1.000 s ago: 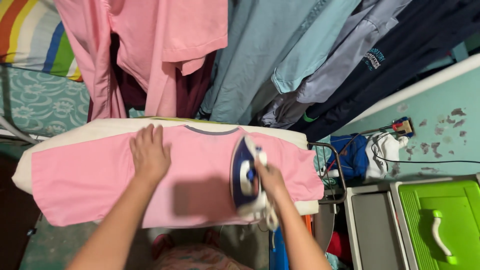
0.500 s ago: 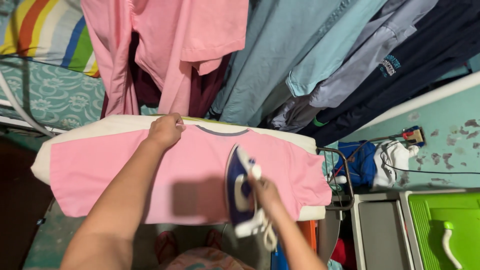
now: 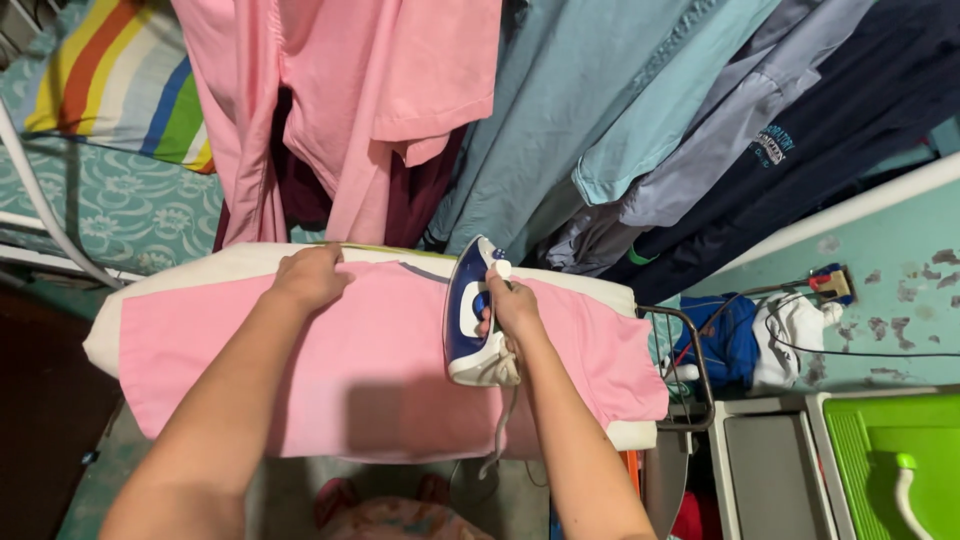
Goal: The person is ironing a pink scrub-like shirt on an ironing board.
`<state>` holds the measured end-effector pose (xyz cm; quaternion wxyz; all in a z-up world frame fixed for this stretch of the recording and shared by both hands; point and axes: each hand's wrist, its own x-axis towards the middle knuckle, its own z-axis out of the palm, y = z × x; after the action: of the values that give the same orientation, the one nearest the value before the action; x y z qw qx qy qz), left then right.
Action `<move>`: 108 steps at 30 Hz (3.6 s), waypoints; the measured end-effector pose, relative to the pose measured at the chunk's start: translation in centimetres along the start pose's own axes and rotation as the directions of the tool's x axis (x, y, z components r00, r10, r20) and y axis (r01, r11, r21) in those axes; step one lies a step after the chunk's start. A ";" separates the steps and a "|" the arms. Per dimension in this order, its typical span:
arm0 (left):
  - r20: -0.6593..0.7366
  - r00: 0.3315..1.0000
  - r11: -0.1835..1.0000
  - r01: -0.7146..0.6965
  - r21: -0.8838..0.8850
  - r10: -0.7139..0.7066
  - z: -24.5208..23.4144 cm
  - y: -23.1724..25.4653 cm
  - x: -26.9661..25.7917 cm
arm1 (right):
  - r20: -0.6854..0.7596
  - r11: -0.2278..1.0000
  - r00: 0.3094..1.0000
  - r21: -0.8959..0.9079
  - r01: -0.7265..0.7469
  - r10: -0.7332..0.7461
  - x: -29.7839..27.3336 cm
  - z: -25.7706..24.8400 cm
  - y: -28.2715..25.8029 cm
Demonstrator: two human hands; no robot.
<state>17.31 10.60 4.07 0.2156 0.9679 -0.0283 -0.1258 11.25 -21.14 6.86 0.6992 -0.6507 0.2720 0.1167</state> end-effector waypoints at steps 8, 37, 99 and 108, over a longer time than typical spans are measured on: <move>-0.066 0.998 0.999 -0.024 -0.027 0.023 0.2 -3.5 -0.3 | 0.042 0.934 0.999 -0.358 -0.002 0.019 -10.2 -0.6 8.2; -0.044 0.992 0.992 0.113 -0.062 -0.116 -1.3 -10.3 -2.2 | 0.328 0.889 0.941 -0.403 0.219 -0.083 -5.5 12.5 2.6; -0.328 0.943 0.994 -0.027 0.102 0.060 9.2 -2.1 -11.4 | 0.238 0.526 0.943 -0.785 0.328 -0.232 -5.9 5.4 4.3; -0.321 0.945 0.994 -0.023 0.109 0.057 8.5 -1.6 -11.6 | -0.252 0.913 0.966 -0.406 -0.050 -0.060 -2.8 -14.1 1.1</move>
<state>3.93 9.80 -1.37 0.1691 0.9846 -0.0187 0.0409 5.16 -34.19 7.39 0.5063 -0.7928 0.3290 0.0829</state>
